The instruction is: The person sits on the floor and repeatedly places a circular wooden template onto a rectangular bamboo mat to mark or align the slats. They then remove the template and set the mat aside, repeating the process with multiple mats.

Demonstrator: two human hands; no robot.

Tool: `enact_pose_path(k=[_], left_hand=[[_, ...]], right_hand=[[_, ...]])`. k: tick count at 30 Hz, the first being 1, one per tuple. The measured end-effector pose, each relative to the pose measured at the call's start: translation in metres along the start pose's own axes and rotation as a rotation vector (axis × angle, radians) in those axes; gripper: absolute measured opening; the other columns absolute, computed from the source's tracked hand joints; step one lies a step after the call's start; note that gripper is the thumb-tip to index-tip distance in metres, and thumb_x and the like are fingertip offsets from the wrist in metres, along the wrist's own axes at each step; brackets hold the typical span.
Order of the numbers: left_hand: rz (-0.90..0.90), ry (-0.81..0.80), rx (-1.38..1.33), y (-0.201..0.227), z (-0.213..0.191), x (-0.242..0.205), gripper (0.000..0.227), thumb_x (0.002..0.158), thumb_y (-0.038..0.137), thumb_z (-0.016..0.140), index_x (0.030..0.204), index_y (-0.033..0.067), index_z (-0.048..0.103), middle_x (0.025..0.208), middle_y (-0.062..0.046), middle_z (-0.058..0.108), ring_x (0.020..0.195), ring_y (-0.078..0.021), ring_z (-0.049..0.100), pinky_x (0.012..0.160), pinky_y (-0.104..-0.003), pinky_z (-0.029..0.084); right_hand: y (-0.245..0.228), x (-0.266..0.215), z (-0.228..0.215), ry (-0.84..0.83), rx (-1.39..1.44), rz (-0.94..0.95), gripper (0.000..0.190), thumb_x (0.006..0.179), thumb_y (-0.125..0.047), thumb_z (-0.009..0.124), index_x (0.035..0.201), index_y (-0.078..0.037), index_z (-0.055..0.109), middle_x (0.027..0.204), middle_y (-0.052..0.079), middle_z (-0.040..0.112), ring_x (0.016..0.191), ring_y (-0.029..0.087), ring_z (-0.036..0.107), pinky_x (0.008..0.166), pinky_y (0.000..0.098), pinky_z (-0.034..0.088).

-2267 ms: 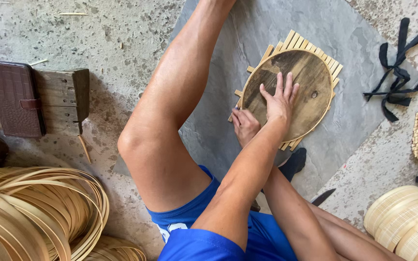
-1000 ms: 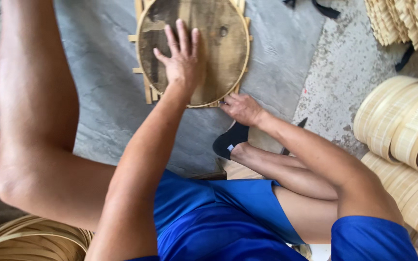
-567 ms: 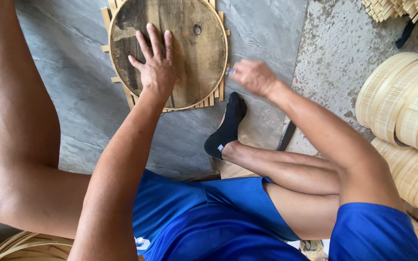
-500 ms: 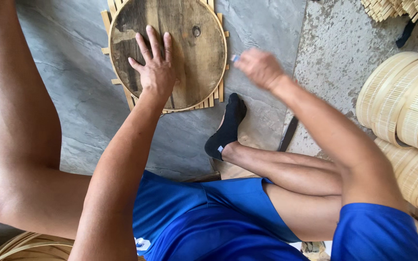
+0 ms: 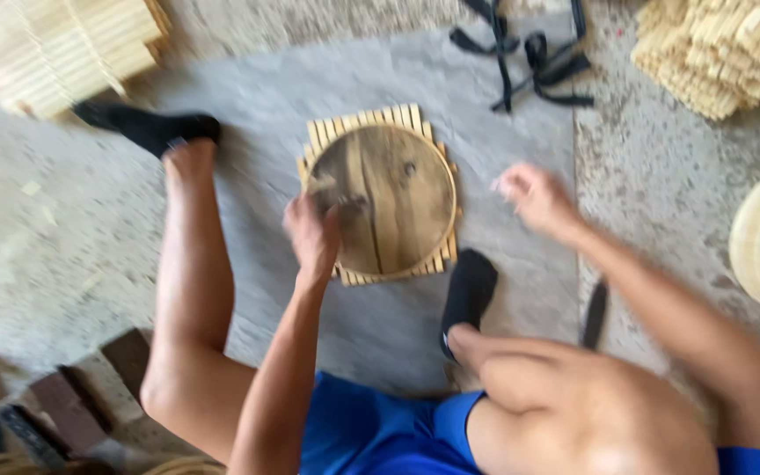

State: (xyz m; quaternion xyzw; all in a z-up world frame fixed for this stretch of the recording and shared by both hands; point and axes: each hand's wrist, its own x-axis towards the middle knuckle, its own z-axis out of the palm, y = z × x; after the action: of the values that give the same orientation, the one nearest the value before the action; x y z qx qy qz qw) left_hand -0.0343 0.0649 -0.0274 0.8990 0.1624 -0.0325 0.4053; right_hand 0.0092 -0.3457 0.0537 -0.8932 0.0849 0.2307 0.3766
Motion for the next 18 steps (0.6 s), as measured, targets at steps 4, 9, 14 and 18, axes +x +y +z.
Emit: enact_pose_path(k=[4, 9, 14, 18], left_hand=[[-0.192, -0.085, 0.07, -0.055, -0.011, 0.01, 0.041, 0.102, 0.028, 0.064, 0.13, -0.0018, 0.063, 0.116, -0.026, 0.066, 0.108, -0.0403, 0.065, 0.097, -0.048, 0.051], [-0.257, -0.074, -0.3, -0.059, -0.008, 0.007, 0.031, 0.099, 0.024, 0.069, 0.113, -0.0033, 0.063, 0.092, -0.012, 0.07, 0.081, -0.0234, 0.068, 0.074, -0.039, 0.056], [-0.33, -0.082, -1.017, -0.042, -0.025, 0.076, 0.005, 0.098, 0.01, 0.061, 0.1, 0.0063, 0.058, 0.082, -0.003, 0.062, 0.07, -0.013, 0.06, 0.064, -0.029, 0.055], [-0.26, -0.059, -1.33, -0.03, 0.007, 0.18, 0.03, 0.104, 0.007, 0.055, 0.075, 0.0137, 0.048, 0.06, 0.003, 0.045, 0.046, -0.0083, 0.037, 0.039, -0.026, 0.03]], right_hand=[[0.041, 0.014, 0.088, 0.057, 0.242, -0.063, 0.019, 0.105, -0.018, 0.053, 0.11, -0.003, 0.061, 0.108, 0.004, 0.075, 0.085, 0.012, 0.071, 0.067, 0.0293, 0.057], [0.05, 0.01, 0.119, 0.057, 0.449, 0.069, 0.016, 0.106, -0.017, 0.054, 0.112, -0.003, 0.061, 0.112, 0.008, 0.074, 0.094, 0.015, 0.069, 0.074, 0.0317, 0.056], [0.033, 0.03, 0.092, 0.083, 0.688, -0.014, 0.015, 0.108, -0.015, 0.051, 0.113, -0.004, 0.06, 0.118, 0.007, 0.073, 0.099, 0.014, 0.069, 0.081, 0.0295, 0.059], [0.027, 0.051, 0.084, 0.189, 0.823, -0.03, 0.016, 0.11, -0.013, 0.053, 0.118, -0.002, 0.06, 0.114, 0.011, 0.074, 0.094, 0.013, 0.07, 0.081, 0.0279, 0.058]])
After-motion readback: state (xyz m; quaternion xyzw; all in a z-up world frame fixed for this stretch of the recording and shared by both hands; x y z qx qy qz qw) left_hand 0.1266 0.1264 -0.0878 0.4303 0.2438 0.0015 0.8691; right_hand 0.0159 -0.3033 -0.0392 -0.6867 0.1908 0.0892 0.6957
